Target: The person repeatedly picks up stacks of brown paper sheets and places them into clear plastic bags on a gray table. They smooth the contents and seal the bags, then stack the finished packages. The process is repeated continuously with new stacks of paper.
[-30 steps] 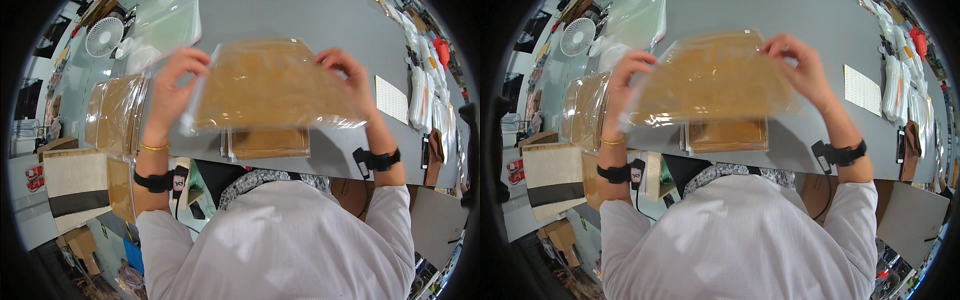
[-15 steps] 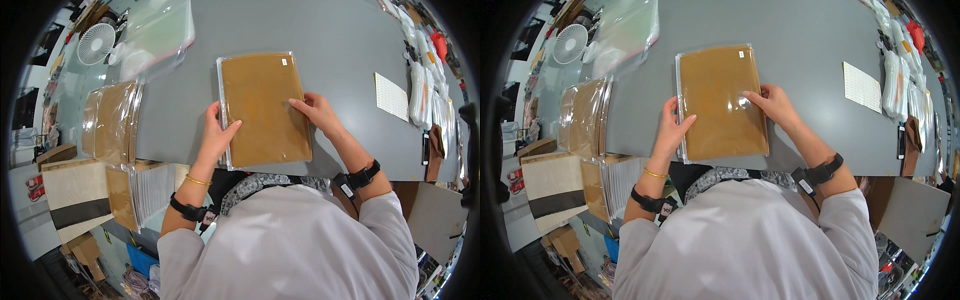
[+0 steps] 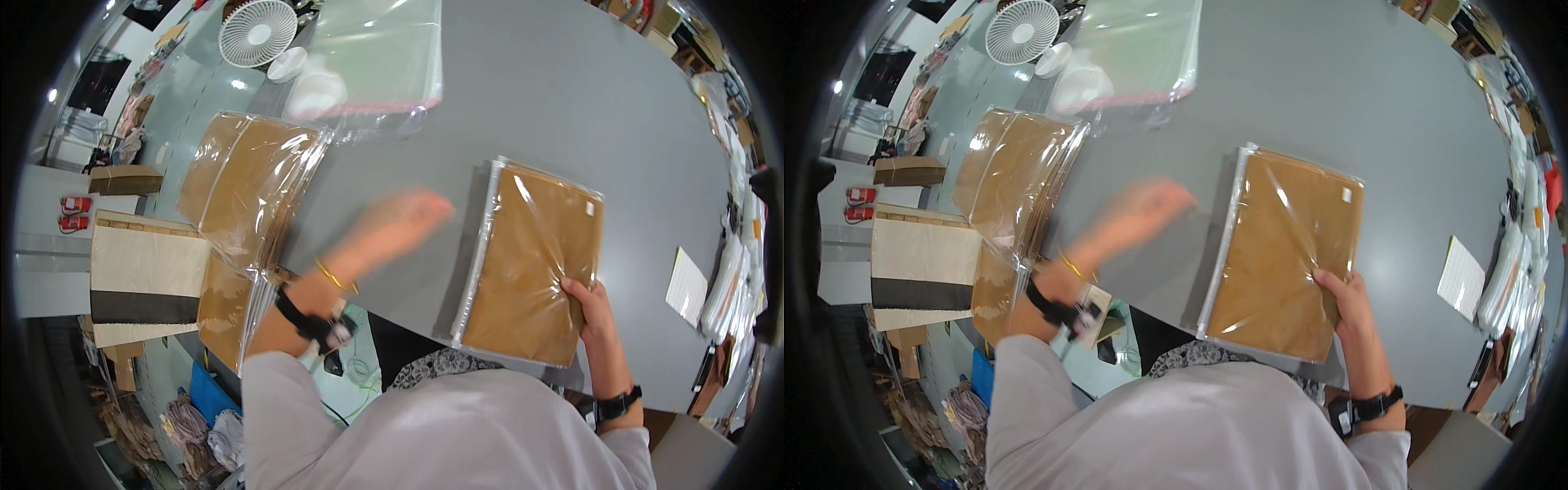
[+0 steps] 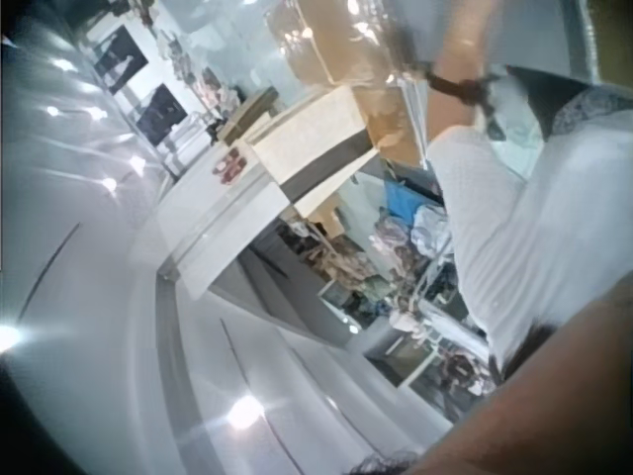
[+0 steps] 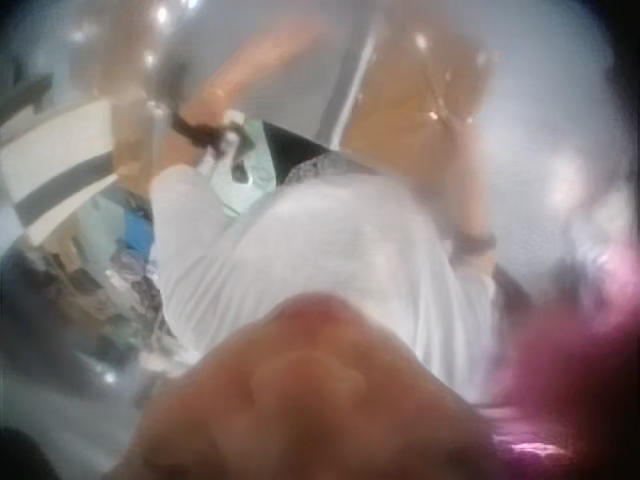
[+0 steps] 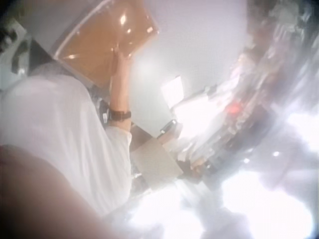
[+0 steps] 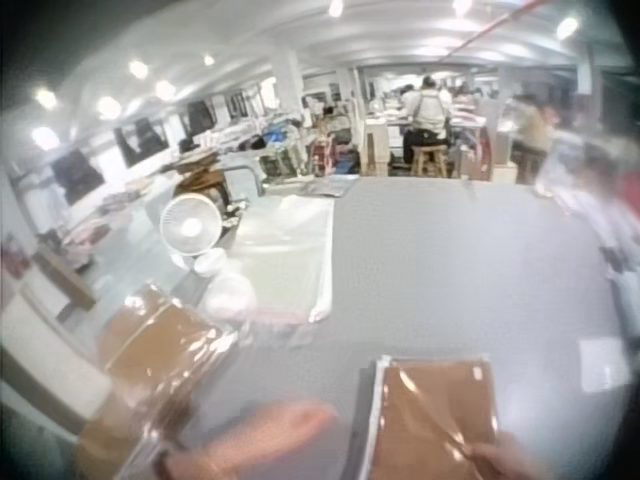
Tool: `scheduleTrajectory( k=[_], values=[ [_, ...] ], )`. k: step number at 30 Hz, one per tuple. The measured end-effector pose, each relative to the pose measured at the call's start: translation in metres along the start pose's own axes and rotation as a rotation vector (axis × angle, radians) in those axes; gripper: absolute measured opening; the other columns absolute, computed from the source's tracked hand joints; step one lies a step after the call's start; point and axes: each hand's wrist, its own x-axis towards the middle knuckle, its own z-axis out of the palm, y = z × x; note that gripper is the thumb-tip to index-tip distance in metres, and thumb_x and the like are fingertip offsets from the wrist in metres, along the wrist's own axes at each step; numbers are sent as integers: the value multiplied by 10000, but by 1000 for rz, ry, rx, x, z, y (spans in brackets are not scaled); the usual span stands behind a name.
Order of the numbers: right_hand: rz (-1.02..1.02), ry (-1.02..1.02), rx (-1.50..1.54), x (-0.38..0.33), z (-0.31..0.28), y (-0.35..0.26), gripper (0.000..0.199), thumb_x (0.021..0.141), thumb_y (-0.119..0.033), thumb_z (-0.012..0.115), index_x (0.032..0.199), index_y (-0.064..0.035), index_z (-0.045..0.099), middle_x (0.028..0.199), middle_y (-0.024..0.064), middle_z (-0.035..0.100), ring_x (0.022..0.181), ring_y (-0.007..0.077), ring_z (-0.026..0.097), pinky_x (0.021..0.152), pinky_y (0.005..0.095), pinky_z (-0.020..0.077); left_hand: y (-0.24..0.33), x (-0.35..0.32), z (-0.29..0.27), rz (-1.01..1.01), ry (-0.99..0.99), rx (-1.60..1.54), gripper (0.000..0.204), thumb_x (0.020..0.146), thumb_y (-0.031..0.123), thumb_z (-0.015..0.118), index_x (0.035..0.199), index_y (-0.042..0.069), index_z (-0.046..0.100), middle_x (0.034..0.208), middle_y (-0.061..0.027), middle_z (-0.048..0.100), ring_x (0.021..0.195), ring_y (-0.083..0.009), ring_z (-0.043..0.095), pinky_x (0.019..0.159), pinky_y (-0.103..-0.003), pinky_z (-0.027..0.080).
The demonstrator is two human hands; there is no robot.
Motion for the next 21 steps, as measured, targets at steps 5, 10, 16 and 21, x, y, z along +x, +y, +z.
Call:
scheduleTrajectory(
  k=[5, 10, 16, 21],
  values=[
    [-10, 50, 105, 0, -3, 8, 358, 907, -64, 738, 1238, 24, 633, 1100, 107, 720, 966, 189, 700, 833, 339, 582, -118, 113, -144, 65, 32, 916, 153, 882, 114, 634, 983, 21, 703, 979, -175, 687, 952, -385, 658, 826, -496, 523],
    [-63, 78, 115, 0, 0, 9, 306, 910, -60, 739, 1196, 15, 659, 1076, 86, 734, 946, 174, 706, 859, 340, 573, -173, 139, -138, 156, -179, 968, 144, 849, 72, 624, 921, 37, 744, 947, -189, 702, 942, -366, 689, 788, -469, 548],
    [-96, 27, 147, -2, 2, 10, 309, 901, -58, 740, 1192, 14, 663, 1078, 76, 726, 953, 160, 692, 843, 330, 557, -160, 153, -151, -83, -104, 696, 158, 774, 27, 652, 891, 56, 753, 932, -155, 709, 922, -387, 681, 803, -455, 549],
    [-82, 66, 90, -6, 7, 9, 297, 909, -82, 723, 1186, 9, 663, 1070, 69, 724, 936, 157, 691, 833, 327, 556, -157, 141, -129, 208, -227, 772, 155, 801, 83, 662, 945, 33, 693, 914, -176, 681, 908, -383, 656, 817, -465, 532]
  ],
)
